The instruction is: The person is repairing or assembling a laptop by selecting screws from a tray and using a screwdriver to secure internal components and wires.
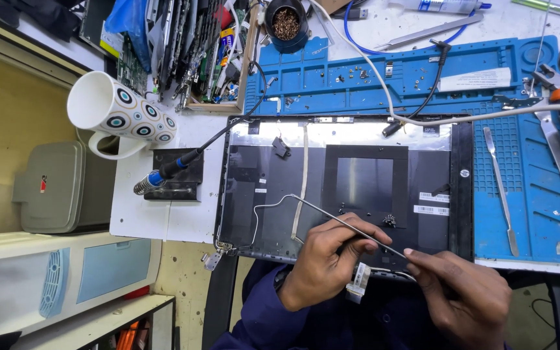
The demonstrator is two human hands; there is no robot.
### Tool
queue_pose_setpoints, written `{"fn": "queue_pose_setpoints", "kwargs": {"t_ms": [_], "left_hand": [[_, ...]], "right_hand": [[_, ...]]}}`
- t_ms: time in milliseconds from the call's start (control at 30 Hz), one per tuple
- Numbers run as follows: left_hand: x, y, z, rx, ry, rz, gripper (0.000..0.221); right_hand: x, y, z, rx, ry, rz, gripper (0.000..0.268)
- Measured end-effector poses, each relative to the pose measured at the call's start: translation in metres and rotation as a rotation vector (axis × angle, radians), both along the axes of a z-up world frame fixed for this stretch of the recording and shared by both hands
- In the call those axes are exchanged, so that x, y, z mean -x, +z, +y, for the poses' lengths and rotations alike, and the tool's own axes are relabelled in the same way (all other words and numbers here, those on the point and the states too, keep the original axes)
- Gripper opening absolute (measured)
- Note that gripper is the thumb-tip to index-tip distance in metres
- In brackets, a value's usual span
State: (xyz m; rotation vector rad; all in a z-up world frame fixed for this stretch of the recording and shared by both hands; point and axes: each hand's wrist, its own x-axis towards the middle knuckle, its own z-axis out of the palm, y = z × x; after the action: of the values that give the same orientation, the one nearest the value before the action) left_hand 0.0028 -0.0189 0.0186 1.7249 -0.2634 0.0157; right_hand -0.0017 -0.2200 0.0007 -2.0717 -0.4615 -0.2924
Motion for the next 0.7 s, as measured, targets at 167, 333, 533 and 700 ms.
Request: {"fn": "queue_pose_setpoints", "kwargs": {"t_ms": [167, 333, 533, 700], "left_hand": [[-0.002, -0.010, 0.000, -0.060, 0.068, -0.068, 0.012], [-0.002, -0.008, 0.007, -0.031, 0.020, -0.073, 0.022], [-0.005, -0.009, 0.016, -0.088, -0.078, -0.147, 0.028], [-0.002, -0.014, 0.020, -0.026, -0.102, -0.127, 0.041]], "right_hand": [[-0.002, -0.002, -0.002, 0.028, 0.012, -0.005, 0.011], [-0.003, -0.001, -0.005, -0.011, 0.072, 0.045, 0.014], [-0.005, 0.000, -0.007, -0.048, 0.103, 0.090, 0.014], [-0.004, -0.001, -0.011, -0.103, 0.150, 0.126, 0.013]]}}
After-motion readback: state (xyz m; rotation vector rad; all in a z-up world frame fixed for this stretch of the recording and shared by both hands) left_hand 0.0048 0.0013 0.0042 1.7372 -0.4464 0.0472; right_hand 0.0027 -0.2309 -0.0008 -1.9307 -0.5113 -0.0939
